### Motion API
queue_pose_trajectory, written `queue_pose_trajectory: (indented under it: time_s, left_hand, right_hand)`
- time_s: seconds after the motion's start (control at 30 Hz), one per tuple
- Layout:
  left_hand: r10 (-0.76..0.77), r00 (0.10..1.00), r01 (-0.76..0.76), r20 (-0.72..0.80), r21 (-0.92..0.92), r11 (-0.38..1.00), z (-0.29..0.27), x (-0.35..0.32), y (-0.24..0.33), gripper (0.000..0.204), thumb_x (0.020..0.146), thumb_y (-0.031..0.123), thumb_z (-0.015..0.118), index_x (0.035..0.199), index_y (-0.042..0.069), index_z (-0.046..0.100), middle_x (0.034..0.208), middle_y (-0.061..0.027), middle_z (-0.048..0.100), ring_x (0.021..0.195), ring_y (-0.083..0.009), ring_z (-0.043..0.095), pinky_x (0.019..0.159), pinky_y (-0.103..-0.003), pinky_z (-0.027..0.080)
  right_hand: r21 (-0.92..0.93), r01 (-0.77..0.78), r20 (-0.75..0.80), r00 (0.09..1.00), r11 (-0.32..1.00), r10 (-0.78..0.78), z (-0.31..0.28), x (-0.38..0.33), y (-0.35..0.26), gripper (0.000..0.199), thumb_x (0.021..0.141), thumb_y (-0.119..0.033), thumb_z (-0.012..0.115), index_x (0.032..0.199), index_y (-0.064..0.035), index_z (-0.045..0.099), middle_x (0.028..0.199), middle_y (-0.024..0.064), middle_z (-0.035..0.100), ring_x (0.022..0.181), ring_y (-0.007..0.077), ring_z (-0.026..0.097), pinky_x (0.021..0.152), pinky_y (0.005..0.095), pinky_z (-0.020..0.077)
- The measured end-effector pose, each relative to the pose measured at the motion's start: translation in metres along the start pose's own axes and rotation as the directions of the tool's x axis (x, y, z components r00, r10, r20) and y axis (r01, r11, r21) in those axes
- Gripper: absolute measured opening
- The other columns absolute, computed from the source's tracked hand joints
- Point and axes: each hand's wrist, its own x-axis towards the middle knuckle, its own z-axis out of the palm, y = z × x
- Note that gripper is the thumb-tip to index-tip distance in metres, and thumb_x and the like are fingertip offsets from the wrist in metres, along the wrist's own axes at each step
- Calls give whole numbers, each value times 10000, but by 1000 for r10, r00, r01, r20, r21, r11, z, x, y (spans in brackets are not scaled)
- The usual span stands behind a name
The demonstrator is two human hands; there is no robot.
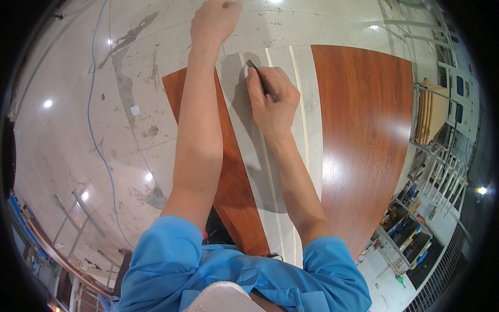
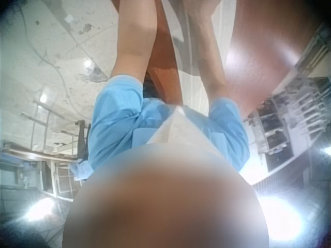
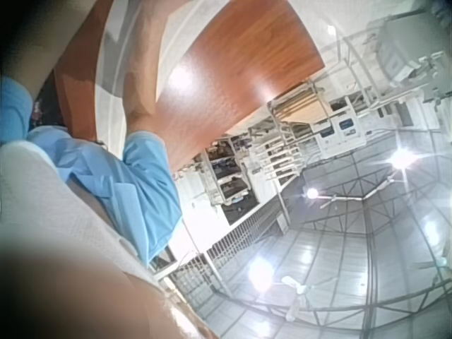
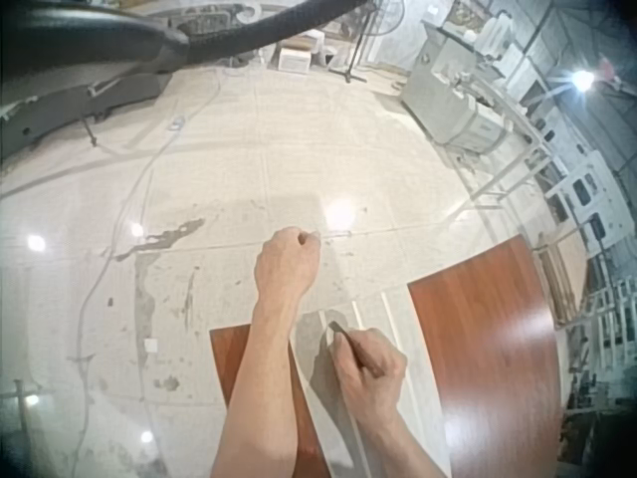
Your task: The person places a white strip of tape onto a reddish-brown wooden board and presses it down. They then use a small blade to score along the tape's length, creating parallel lines. The person continues scoring multiple lines along the tape while holding it in place.
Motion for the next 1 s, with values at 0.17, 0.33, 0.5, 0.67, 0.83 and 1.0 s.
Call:
queue_pose_trajectory:
  time_s: [0.17,0.33,0.5,0.67,0.83,1.0]
  left_hand:
    - [-2,1000,2,17,-1,1000,-4,-4,3,446,1041,365,587,1118,-38,762,1126,-279,768,1072,-451,737,931,-532,566]
    - [-35,999,34,30,17,999,-6,-2,4,445,1042,364,588,1125,-37,763,1129,-275,770,1072,-445,740,930,-528,567]
    - [-29,999,30,25,-3,1000,-2,0,1,443,1040,366,591,1128,-32,765,1132,-276,770,1083,-447,738,934,-532,566]
    - [-32,999,32,25,0,999,-2,1,0,443,1040,368,595,1127,-33,764,1129,-278,770,1081,-451,736,936,-535,563]
    - [-23,999,23,30,-5,1000,-3,0,0,444,1044,365,595,1136,-36,761,1135,-281,768,1081,-445,736,933,-528,564]
    - [-39,998,39,49,-12,999,-6,-2,3,449,1048,370,595,1150,-34,763,1140,-269,773,1080,-433,740,934,-523,565]
  right_hand:
    - [-5,68,-22,997,998,-68,1,-2,6,99,971,-37,767,911,35,734,729,89,639,596,139,568,552,311,427]
    - [-24,81,-25,996,996,-81,1,-2,5,99,969,-38,767,908,32,733,723,93,640,585,147,565,552,313,429]
    - [-45,89,-26,996,995,-90,1,-4,3,95,971,-34,763,908,32,735,724,95,646,585,147,570,551,310,434]
    - [-58,107,-30,994,993,-109,2,-6,4,90,970,-30,762,911,33,735,717,94,642,586,146,574,551,308,436]
    - [-38,98,-40,994,994,-100,3,-8,6,83,965,-24,765,911,29,733,701,93,623,573,146,557,544,311,423]
    - [-63,104,-29,994,993,-106,0,-11,6,85,966,-25,766,907,25,730,693,90,606,565,150,538,537,316,408]
